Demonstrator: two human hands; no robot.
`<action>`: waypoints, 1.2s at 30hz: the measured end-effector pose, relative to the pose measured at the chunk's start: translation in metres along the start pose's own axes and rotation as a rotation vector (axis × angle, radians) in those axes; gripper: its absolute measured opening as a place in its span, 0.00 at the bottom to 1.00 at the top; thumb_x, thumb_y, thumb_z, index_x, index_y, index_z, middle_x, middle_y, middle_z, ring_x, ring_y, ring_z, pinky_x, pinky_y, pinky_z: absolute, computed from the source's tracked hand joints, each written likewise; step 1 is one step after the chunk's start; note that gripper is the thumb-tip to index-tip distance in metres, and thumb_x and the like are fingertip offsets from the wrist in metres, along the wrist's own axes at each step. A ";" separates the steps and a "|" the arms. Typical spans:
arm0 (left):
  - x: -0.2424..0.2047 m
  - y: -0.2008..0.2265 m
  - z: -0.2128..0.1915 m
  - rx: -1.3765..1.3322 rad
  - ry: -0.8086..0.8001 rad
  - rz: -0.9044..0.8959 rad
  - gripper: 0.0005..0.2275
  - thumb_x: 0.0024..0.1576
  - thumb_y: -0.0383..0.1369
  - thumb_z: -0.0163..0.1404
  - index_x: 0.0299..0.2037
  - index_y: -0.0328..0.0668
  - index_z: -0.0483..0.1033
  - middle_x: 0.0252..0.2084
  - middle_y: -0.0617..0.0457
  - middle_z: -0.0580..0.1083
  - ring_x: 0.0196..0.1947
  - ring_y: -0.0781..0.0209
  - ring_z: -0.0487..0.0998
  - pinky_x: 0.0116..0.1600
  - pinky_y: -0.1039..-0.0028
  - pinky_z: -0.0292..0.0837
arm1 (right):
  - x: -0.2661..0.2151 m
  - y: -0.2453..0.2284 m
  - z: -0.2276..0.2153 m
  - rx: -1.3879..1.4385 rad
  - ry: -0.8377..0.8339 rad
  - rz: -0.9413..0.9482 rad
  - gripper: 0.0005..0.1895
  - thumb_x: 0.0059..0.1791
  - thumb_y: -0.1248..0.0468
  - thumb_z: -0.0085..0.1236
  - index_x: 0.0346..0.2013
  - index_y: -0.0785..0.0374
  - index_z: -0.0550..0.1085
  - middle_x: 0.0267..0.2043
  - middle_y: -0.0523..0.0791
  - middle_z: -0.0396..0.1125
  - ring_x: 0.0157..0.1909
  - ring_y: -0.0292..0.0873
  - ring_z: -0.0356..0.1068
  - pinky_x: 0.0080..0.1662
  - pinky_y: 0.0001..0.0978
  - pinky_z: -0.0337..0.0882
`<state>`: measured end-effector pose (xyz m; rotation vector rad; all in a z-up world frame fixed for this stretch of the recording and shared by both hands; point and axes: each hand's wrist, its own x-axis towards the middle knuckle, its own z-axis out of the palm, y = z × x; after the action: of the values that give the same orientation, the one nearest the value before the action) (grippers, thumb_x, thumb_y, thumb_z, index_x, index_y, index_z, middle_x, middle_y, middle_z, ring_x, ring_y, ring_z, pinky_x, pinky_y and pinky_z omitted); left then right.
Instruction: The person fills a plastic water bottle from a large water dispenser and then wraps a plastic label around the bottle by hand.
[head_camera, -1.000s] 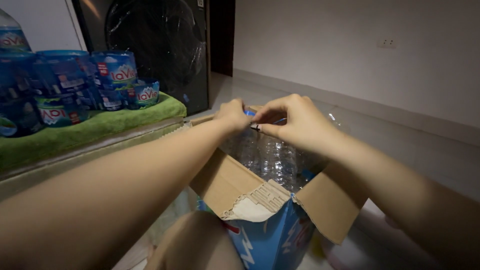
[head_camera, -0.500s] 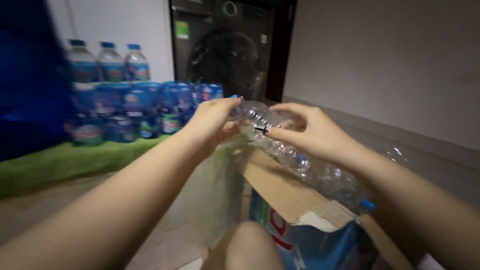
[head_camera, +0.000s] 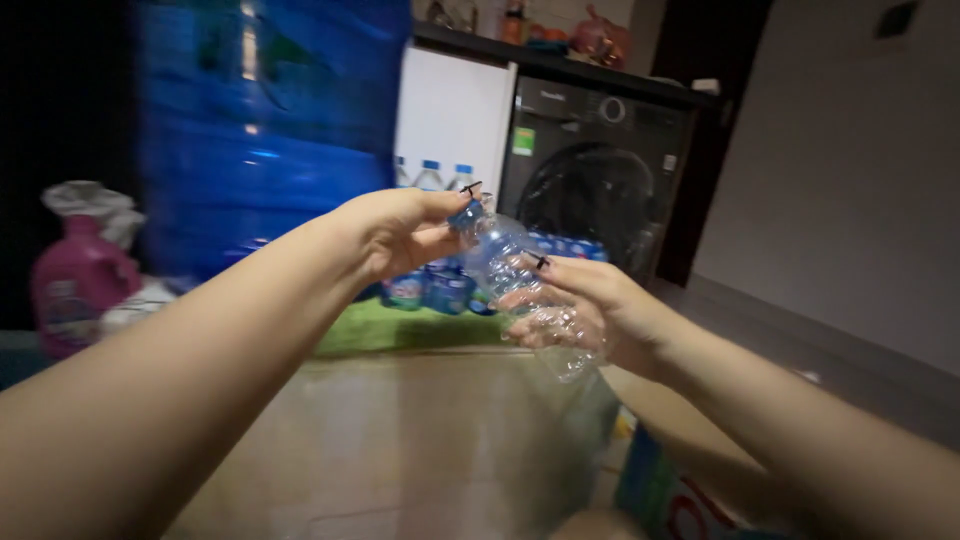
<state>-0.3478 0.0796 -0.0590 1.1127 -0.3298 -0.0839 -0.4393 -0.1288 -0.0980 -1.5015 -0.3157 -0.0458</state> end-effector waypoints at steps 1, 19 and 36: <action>-0.005 0.006 -0.007 0.002 0.015 0.011 0.22 0.57 0.26 0.56 0.61 0.23 0.68 0.53 0.42 0.72 0.47 0.47 0.83 0.52 0.63 0.83 | 0.000 0.001 0.012 0.002 -0.019 -0.002 0.28 0.46 0.59 0.56 0.59 0.67 0.73 0.45 0.65 0.72 0.42 0.62 0.75 0.45 0.54 0.76; -0.061 0.017 -0.057 0.977 0.630 0.187 0.19 0.51 0.54 0.61 0.30 0.45 0.85 0.24 0.45 0.79 0.29 0.43 0.84 0.40 0.57 0.81 | 0.031 0.049 0.062 -0.878 0.039 -0.875 0.39 0.38 0.61 0.75 0.64 0.52 0.71 0.51 0.52 0.74 0.57 0.57 0.73 0.57 0.49 0.71; -0.059 -0.078 -0.125 1.492 0.445 0.716 0.14 0.53 0.31 0.59 0.50 0.50 0.77 0.51 0.52 0.73 0.46 0.40 0.81 0.48 0.49 0.80 | 0.025 0.062 0.044 -0.280 -0.001 -0.257 0.34 0.39 0.64 0.69 0.61 0.62 0.75 0.55 0.53 0.74 0.58 0.51 0.72 0.58 0.46 0.73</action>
<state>-0.3588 0.1663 -0.1916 2.3278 -0.3550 1.2113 -0.4095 -0.0766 -0.1506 -1.7297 -0.5177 -0.3044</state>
